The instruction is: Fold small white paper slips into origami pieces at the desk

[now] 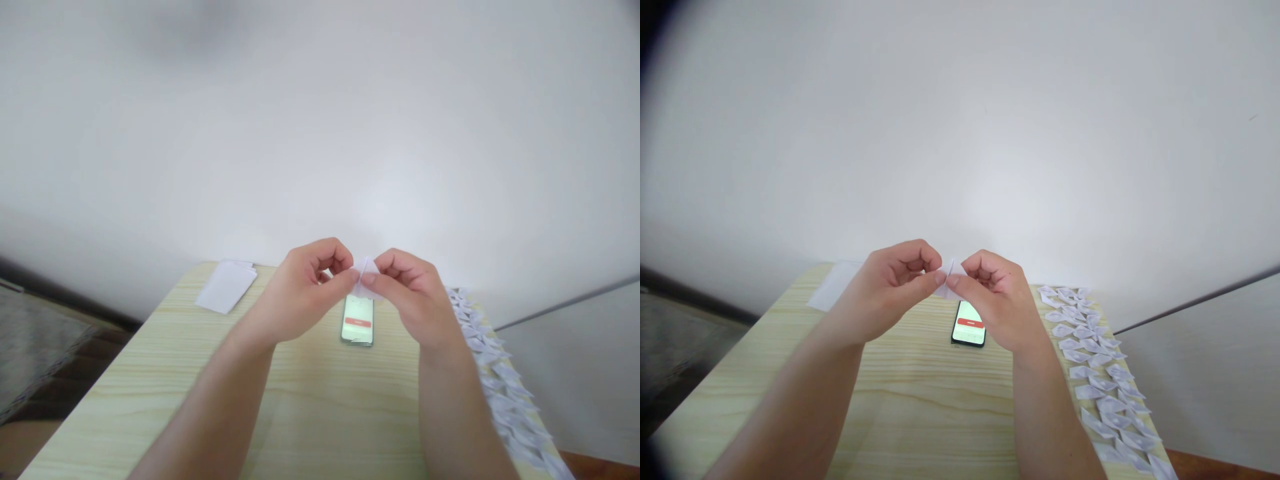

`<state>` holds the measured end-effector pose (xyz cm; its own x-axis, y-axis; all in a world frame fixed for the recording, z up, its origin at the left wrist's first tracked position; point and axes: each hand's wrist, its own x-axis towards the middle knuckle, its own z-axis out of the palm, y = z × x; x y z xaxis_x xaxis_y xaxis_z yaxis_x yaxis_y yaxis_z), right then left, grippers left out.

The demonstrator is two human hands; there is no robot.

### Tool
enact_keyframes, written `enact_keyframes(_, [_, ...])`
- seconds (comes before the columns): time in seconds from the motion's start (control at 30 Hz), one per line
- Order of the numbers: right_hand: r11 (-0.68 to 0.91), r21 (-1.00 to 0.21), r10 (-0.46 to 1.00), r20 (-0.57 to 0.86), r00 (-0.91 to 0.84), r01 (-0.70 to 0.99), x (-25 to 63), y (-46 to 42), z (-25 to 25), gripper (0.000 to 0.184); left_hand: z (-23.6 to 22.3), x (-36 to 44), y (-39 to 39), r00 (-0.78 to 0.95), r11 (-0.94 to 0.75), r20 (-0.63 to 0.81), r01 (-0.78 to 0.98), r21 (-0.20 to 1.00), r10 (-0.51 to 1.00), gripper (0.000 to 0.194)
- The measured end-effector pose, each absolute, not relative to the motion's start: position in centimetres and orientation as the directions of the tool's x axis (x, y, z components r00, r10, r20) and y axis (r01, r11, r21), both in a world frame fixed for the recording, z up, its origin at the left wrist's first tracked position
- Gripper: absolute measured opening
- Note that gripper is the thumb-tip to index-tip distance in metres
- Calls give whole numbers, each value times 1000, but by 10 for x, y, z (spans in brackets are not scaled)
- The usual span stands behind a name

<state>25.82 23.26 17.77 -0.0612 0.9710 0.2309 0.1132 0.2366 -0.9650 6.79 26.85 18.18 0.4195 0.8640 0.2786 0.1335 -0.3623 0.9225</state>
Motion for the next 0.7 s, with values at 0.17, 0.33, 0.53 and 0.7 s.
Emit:
enact_keyframes(0.17, [256, -954, 967, 251, -53, 153, 256, 234, 175, 15, 182, 71, 267, 352, -422, 328, 239, 874, 877, 12])
enact_keyframes(0.33, [217, -965, 976, 212, -53, 144, 256, 233, 175, 17, 183, 71, 265, 360, -431, 331, 246, 868, 872, 10])
enact_keyframes(0.53, [218, -959, 976, 214, -41, 180, 257, 233, 175, 18, 183, 70, 265, 376, -418, 324, 202, 886, 868, 9])
enact_keyframes(0.7, [202, -965, 979, 200, -30, 165, 258, 233, 174, 24, 182, 69, 266, 381, -382, 305, 144, 913, 873, 9])
